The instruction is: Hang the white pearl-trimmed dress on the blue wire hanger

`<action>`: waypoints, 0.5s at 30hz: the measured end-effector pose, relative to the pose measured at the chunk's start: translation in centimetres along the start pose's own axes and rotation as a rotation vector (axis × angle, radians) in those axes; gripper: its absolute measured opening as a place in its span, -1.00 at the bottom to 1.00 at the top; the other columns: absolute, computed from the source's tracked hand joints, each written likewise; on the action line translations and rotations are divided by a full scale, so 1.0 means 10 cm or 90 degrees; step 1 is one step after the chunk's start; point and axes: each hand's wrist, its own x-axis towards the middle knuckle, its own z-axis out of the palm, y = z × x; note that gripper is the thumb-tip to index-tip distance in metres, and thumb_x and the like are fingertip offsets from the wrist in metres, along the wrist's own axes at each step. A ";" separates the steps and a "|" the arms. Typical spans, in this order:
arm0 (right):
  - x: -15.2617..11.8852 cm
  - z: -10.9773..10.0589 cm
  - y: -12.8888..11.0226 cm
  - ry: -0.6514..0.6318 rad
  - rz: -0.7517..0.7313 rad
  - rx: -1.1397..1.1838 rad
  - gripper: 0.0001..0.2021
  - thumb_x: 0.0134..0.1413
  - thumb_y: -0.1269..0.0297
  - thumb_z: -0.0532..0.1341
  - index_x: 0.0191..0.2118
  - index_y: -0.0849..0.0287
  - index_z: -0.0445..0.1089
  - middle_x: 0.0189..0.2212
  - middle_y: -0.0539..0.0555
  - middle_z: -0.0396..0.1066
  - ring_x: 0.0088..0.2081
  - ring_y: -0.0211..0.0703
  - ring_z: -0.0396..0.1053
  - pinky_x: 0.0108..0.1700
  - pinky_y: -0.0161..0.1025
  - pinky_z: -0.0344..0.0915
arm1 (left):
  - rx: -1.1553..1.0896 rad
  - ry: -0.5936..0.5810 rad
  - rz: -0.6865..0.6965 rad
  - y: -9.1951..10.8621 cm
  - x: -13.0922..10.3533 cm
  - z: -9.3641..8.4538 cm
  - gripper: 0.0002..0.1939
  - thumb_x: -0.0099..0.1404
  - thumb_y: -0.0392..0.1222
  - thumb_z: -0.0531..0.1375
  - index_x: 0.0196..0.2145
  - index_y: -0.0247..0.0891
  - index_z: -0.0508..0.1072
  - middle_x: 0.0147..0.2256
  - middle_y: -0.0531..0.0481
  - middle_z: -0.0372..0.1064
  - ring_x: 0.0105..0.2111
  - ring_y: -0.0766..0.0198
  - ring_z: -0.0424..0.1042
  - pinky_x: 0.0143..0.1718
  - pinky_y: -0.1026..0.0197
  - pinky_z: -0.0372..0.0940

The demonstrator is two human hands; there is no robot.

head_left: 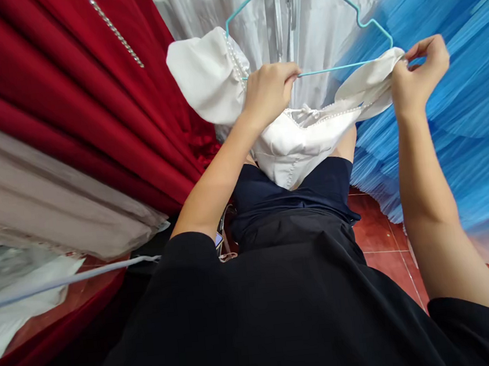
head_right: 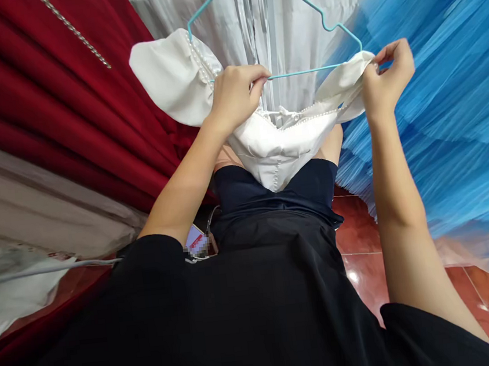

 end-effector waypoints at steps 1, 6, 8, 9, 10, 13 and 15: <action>0.11 0.00 0.00 0.006 0.008 0.000 -0.67 -0.14 0.72 0.10 -0.44 0.09 0.06 -0.40 0.03 0.27 -0.32 -0.26 0.25 -0.33 -0.30 0.09 | 0.002 0.000 0.000 0.00 -0.01 0.00 -0.68 0.35 -0.19 0.04 -0.13 -0.01 0.58 -0.17 -0.03 0.53 -0.19 -0.06 0.46 -0.20 0.04 0.26; 0.53 0.02 -0.14 0.039 -0.049 0.028 -0.70 -0.21 0.67 0.12 -0.48 0.10 0.06 -0.41 0.07 0.33 -0.36 -0.30 0.25 -0.33 -0.35 0.12 | -0.020 -0.003 0.016 0.01 -0.08 -0.04 -0.66 0.37 -0.21 0.03 -0.06 -0.01 0.55 -0.10 -0.02 0.52 -0.10 -0.05 0.45 -0.11 0.03 0.29; 0.57 0.05 -0.14 0.028 -0.067 0.009 -0.75 -0.17 0.64 0.14 -0.46 0.15 0.12 -0.36 0.09 0.38 -0.34 -0.32 0.26 -0.32 -0.37 0.13 | -0.028 -0.011 0.018 0.00 -0.10 -0.07 -0.66 0.38 -0.22 0.02 -0.05 -0.02 0.55 -0.05 -0.01 0.50 -0.06 -0.04 0.44 -0.06 0.04 0.28; 0.56 0.07 -0.11 0.012 -0.060 -0.012 -0.77 -0.15 0.63 0.16 -0.44 0.17 0.17 -0.35 0.08 0.39 -0.33 -0.34 0.25 -0.30 -0.37 0.14 | -0.027 -0.017 0.016 0.00 -0.11 -0.09 -0.66 0.39 -0.23 0.02 -0.05 -0.03 0.55 -0.04 -0.02 0.49 -0.04 -0.04 0.44 -0.04 0.04 0.28; 0.53 0.08 -0.06 -0.007 -0.048 -0.036 -0.79 -0.13 0.64 0.18 -0.44 0.19 0.20 -0.36 0.07 0.39 -0.34 -0.36 0.24 -0.28 -0.38 0.14 | -0.025 -0.025 0.012 0.00 -0.11 -0.10 -0.66 0.39 -0.23 0.02 -0.04 -0.04 0.55 -0.03 -0.02 0.49 -0.03 -0.04 0.44 -0.03 0.05 0.27; 0.36 0.13 0.11 -0.076 0.002 -0.097 -0.75 -0.15 0.69 0.21 -0.51 0.19 0.21 -0.48 -0.03 0.32 -0.42 -0.40 0.17 -0.26 -0.35 0.12 | -0.037 -0.037 0.007 -0.01 -0.11 -0.09 -0.67 0.41 -0.22 0.02 -0.02 -0.08 0.53 -0.02 -0.04 0.48 -0.04 -0.02 0.44 -0.01 0.08 0.25; 0.25 0.14 0.18 -0.135 0.041 -0.126 -0.70 -0.16 0.71 0.22 -0.57 0.18 0.17 -0.56 -0.09 0.21 -0.48 -0.42 0.11 -0.29 -0.32 0.10 | -0.059 -0.030 0.012 -0.02 -0.10 -0.05 -0.67 0.42 -0.22 0.02 -0.02 -0.10 0.53 -0.04 -0.05 0.49 -0.05 -0.01 0.44 -0.01 0.09 0.24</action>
